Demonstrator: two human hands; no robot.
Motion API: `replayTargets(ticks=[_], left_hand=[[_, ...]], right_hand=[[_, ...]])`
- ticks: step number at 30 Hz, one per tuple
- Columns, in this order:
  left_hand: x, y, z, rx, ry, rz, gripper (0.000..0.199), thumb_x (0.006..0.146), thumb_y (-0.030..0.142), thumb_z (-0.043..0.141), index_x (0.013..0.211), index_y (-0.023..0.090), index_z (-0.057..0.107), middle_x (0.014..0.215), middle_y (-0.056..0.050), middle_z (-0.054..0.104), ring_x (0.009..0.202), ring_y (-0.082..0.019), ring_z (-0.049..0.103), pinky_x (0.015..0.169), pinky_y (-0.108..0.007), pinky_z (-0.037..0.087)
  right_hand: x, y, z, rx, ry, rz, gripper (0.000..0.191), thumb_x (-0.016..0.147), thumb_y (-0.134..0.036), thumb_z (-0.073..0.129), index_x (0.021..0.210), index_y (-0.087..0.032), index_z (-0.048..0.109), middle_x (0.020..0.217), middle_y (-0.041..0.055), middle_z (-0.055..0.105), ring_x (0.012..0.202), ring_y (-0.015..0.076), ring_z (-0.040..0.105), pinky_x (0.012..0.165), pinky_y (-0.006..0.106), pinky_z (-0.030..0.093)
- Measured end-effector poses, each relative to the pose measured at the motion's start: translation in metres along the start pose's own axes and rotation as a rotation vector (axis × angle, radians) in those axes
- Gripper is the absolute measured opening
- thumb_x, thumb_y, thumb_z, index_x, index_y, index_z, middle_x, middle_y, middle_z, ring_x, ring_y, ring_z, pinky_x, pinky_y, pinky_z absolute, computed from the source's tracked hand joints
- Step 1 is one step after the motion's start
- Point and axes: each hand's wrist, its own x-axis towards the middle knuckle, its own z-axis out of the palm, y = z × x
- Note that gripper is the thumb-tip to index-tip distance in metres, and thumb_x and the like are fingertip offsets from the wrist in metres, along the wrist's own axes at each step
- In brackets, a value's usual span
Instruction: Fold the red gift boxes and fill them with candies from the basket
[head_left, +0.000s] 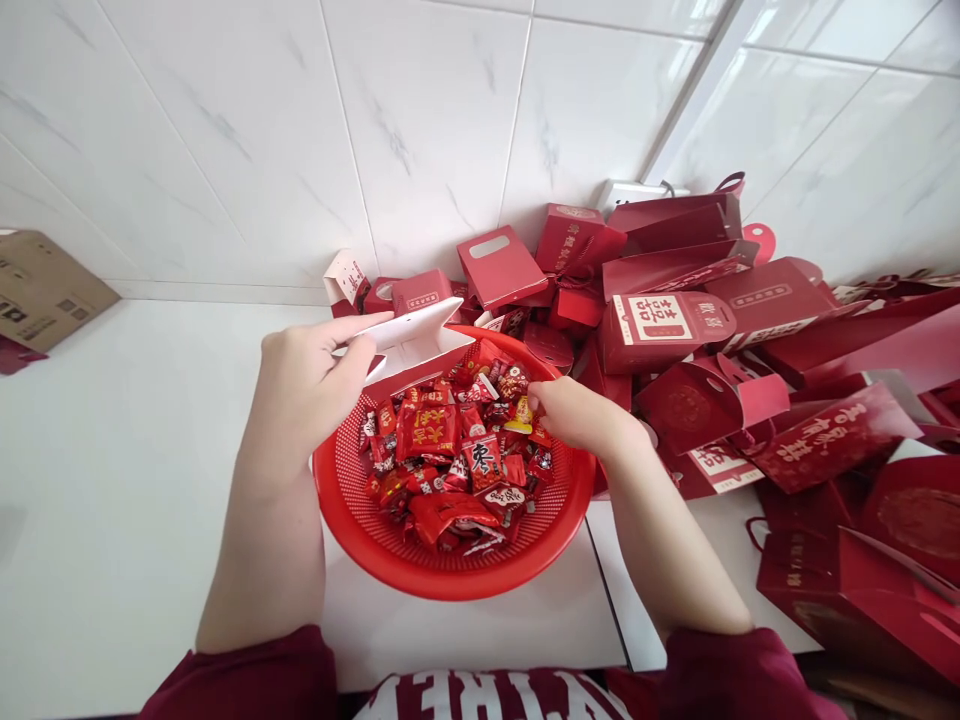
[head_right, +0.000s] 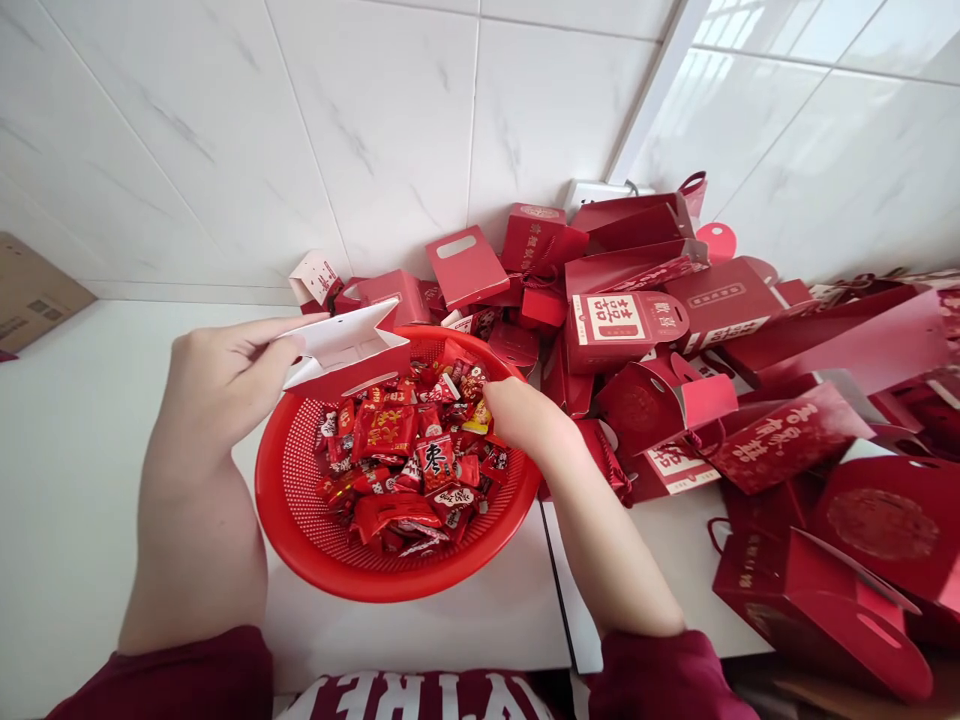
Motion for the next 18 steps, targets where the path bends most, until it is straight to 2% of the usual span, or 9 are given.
replayTargets(ticks=[2,4,6,9,12,14,18], left_hand=[[0.001,0.0,0.001,0.007,-0.016,0.007,0.044,0.087,0.026,0.05,0.119,0.023,0.08,0.067,0.0,0.071,0.056,-0.013,0.051,0.055,-0.024,0.038],[0.002,-0.002,0.003,0.017,-0.064,0.037,0.045,0.088,0.029,0.05,0.122,0.023,0.079,0.063,0.001,0.067,0.052,-0.012,0.047,0.053,-0.024,0.036],[0.004,-0.005,0.005,0.024,-0.12,0.077,0.045,0.09,0.03,0.049,0.123,0.023,0.078,0.061,0.001,0.066,0.049,-0.012,0.042,0.052,-0.025,0.035],[0.005,-0.008,0.007,0.006,-0.178,0.112,0.044,0.09,0.029,0.05,0.124,0.025,0.078,0.062,0.001,0.067,0.047,-0.012,0.041,0.051,-0.026,0.035],[0.005,-0.008,0.008,-0.015,-0.19,0.116,0.044,0.09,0.028,0.05,0.124,0.025,0.078,0.061,0.002,0.066,0.047,-0.012,0.041,0.051,-0.025,0.035],[0.005,-0.008,0.008,-0.012,-0.186,0.125,0.043,0.091,0.028,0.05,0.124,0.025,0.078,0.06,0.002,0.065,0.046,-0.012,0.04,0.051,-0.025,0.035],[0.003,-0.006,0.004,-0.003,-0.176,0.137,0.044,0.091,0.026,0.049,0.124,0.025,0.078,0.06,0.002,0.065,0.047,-0.011,0.04,0.052,-0.025,0.035]], right_hand=[[0.007,0.002,0.009,0.037,0.008,-0.02,0.041,0.086,-0.001,0.051,0.125,-0.009,0.062,0.113,0.02,0.075,0.102,0.0297,0.072,0.084,0.035,0.05],[0.015,0.005,0.015,0.075,-0.003,-0.055,0.052,0.084,-0.002,0.057,0.135,-0.01,0.055,0.122,0.0198,0.072,0.108,0.0296,0.07,0.087,0.035,0.05],[0.023,0.008,0.02,0.116,-0.015,-0.103,0.049,0.083,-0.01,0.065,0.132,-0.013,0.058,0.125,0.0175,0.071,0.11,0.0291,0.069,0.089,0.034,0.05],[0.032,0.012,0.024,0.169,0.01,-0.148,0.034,0.083,-0.026,0.072,0.115,-0.015,0.065,0.121,0.015,0.07,0.108,0.0275,0.067,0.091,0.033,0.049],[0.035,0.014,0.028,0.219,0.078,-0.155,0.013,0.083,-0.014,0.064,0.095,-0.014,0.067,0.112,0.0133,0.067,0.103,0.0233,0.064,0.093,0.032,0.047],[0.032,0.016,0.028,0.267,0.136,-0.169,0.016,0.08,-0.006,0.056,0.089,-0.015,0.065,0.105,0.0105,0.066,0.098,0.0202,0.062,0.092,0.031,0.047],[0.021,0.019,0.027,0.39,0.269,-0.195,0.024,0.08,-0.009,0.052,0.101,-0.017,0.062,0.104,0.0063,0.067,0.094,0.0182,0.062,0.089,0.031,0.047]])
